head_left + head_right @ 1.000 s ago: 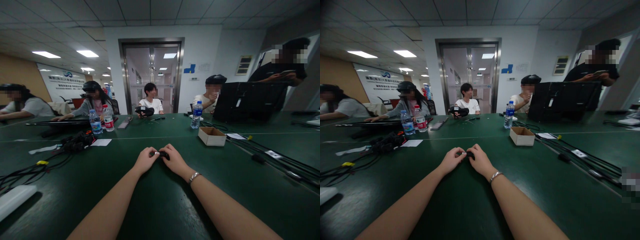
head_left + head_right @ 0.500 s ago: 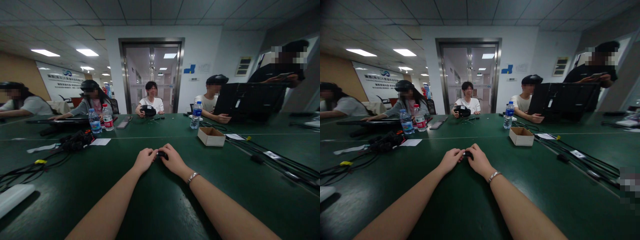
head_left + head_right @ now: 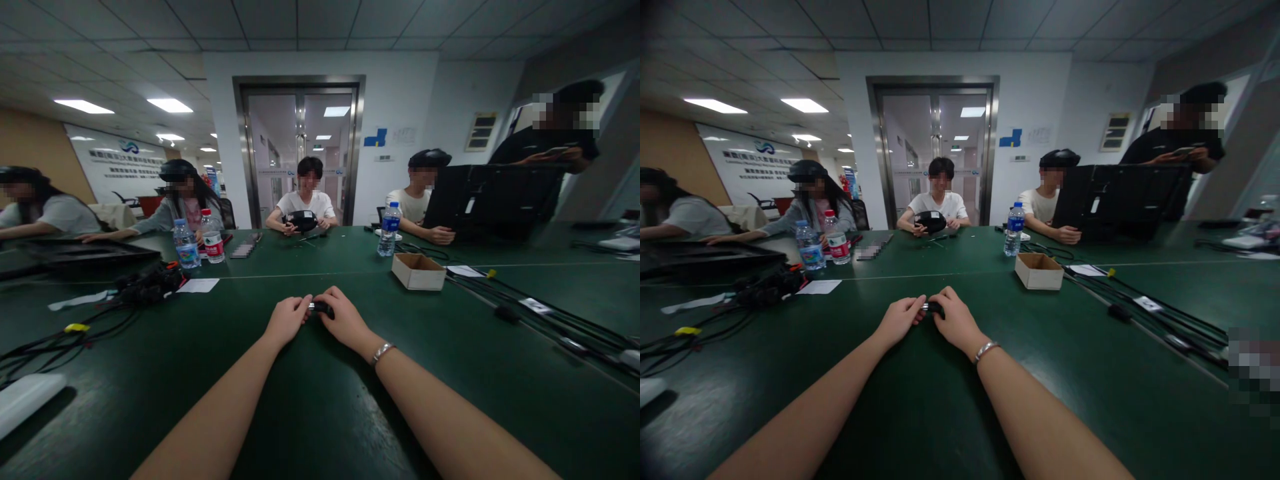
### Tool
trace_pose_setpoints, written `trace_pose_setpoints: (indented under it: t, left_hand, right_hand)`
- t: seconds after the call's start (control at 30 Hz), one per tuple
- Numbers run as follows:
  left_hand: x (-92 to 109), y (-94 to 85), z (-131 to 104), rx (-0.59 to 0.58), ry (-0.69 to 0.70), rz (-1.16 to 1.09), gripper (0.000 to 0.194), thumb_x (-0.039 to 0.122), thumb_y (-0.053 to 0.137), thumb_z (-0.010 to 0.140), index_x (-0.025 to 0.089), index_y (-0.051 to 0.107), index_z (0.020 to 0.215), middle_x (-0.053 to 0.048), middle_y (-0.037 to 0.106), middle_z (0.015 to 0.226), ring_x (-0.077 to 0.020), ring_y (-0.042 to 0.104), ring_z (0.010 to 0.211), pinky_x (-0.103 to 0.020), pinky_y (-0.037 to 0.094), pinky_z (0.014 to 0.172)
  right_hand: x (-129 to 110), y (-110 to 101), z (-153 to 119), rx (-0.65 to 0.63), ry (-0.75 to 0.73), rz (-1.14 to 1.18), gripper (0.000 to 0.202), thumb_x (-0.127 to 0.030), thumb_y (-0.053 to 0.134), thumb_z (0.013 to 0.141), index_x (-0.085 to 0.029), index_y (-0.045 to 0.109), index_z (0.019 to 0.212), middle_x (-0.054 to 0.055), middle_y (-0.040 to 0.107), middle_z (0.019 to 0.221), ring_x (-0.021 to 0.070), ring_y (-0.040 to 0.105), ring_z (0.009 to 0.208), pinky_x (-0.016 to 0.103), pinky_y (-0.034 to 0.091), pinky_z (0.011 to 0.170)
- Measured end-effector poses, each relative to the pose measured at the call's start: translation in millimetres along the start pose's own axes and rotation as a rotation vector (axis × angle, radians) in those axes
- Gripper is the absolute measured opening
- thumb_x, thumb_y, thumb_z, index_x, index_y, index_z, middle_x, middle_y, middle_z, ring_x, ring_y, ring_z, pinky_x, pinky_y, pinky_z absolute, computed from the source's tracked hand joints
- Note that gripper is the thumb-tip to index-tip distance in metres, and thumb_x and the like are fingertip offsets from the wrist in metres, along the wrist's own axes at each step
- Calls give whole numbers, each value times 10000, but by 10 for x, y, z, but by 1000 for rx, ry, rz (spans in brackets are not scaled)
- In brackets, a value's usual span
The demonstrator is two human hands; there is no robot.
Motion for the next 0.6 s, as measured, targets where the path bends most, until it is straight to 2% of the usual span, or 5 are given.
trace_pose_setpoints:
  t: [0.2, 0.27, 0.6]
  left_hand:
    - [53, -22, -44, 1, 82, -71, 321, 444, 538, 784, 210, 623, 987, -45, 634, 1012, -134, 597, 729, -250, 483, 645]
    - [44, -19, -44, 3, 100, -68, 291, 393, 560, 776, 205, 622, 990, -45, 633, 990, -132, 595, 734, -251, 488, 663]
    - [56, -43, -39, -30, 2, -58, 397, 539, 464, 803, 170, 606, 843, -25, 625, 765, -152, 590, 692, -266, 478, 651]
  right_hand:
    - [25, -32, 12, 37, 17, 14, 304, -51, 546, 742, -194, 618, 1001, 33, 508, 968, 137, 529, 877, 301, 457, 816]
    - [19, -35, 12, 38, 20, 9, 299, -51, 542, 742, -190, 619, 996, 32, 508, 959, 137, 529, 875, 301, 457, 817]
    - [-1, -7, 9, 21, -13, -6, 281, -77, 545, 768, -200, 613, 1012, 35, 509, 975, 134, 532, 863, 293, 462, 798]
Point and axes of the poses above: each hand's wrist, its own z-axis towards the middle knuckle, its own y-axis out of the palm, x = y × z, the point moved 2 cm from there along z, towards the middle knuckle
